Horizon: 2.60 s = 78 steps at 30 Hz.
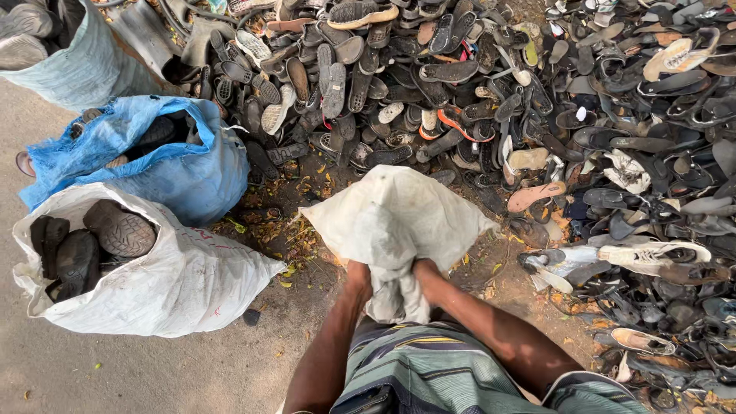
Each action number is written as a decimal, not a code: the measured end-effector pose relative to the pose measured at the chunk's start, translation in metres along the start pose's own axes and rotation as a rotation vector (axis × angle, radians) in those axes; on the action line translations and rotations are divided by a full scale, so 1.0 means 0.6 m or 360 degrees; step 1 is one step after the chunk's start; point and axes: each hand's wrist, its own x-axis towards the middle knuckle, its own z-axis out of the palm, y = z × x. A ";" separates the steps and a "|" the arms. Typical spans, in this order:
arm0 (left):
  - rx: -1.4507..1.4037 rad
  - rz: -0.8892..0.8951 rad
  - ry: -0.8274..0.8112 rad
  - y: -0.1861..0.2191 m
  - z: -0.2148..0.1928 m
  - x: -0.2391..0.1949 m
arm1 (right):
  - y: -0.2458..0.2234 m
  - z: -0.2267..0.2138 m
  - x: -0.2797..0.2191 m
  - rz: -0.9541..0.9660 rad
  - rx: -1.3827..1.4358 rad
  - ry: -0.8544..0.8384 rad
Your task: The person sorts through a large pile of used shoes and sandals, picking up pairs and placing them into a white sack. The person repeatedly reaches into the pile, selects footwear, and transfers it into the sack.
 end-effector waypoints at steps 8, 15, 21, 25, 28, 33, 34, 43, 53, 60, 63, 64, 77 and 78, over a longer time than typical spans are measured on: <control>0.0161 -0.0272 -0.0321 0.171 -0.178 -0.098 | -0.192 -0.215 -0.050 0.0105 0.0147 0.0021; 0.2022 0.1193 0.0935 0.088 -0.149 -0.167 | -0.125 -0.110 -0.111 -0.0625 -0.2225 0.0558; 0.0075 0.0572 0.0619 -0.043 -0.019 -0.037 | 0.056 0.040 0.030 -0.0491 -0.0140 0.0470; 0.0487 0.0643 0.0095 -0.020 0.029 0.020 | 0.053 0.094 0.057 -0.0729 -0.0782 -0.0098; 0.0248 -0.0101 -0.0370 0.034 -0.069 0.004 | -0.020 -0.005 -0.007 -0.0378 -0.0735 -0.0219; 0.0353 -0.0513 -0.0853 0.111 -0.227 -0.069 | -0.129 -0.214 -0.053 0.0033 -0.0162 0.0038; 0.0487 -0.0423 -0.0759 0.117 -0.219 -0.083 | -0.128 -0.219 -0.046 -0.0110 -0.0217 0.0037; 0.2431 0.1629 0.0271 0.113 0.000 -0.188 | -0.138 0.004 -0.034 -0.0410 -0.0523 -0.0929; 0.0832 0.0377 0.1259 0.115 -0.170 -0.027 | -0.013 0.086 -0.059 -0.0669 -0.2135 -0.0070; 0.0467 0.0646 0.1510 0.060 -0.280 -0.061 | 0.171 -0.110 -0.172 -0.0065 -0.2422 0.0245; 0.0470 0.0505 0.1636 0.034 -0.255 -0.057 | 0.151 -0.142 -0.201 -0.0220 -0.2081 0.0179; 0.0435 0.0454 0.1674 0.032 -0.238 -0.042 | 0.131 -0.149 -0.206 -0.0248 -0.1930 0.0131; 0.0824 -0.0095 0.2003 -0.034 -0.065 0.037 | -0.147 -0.253 -0.012 0.0144 -0.2594 -0.0768; 0.0797 -0.0137 0.2067 -0.047 -0.038 0.052 | -0.180 -0.271 0.026 0.0194 -0.2727 -0.0919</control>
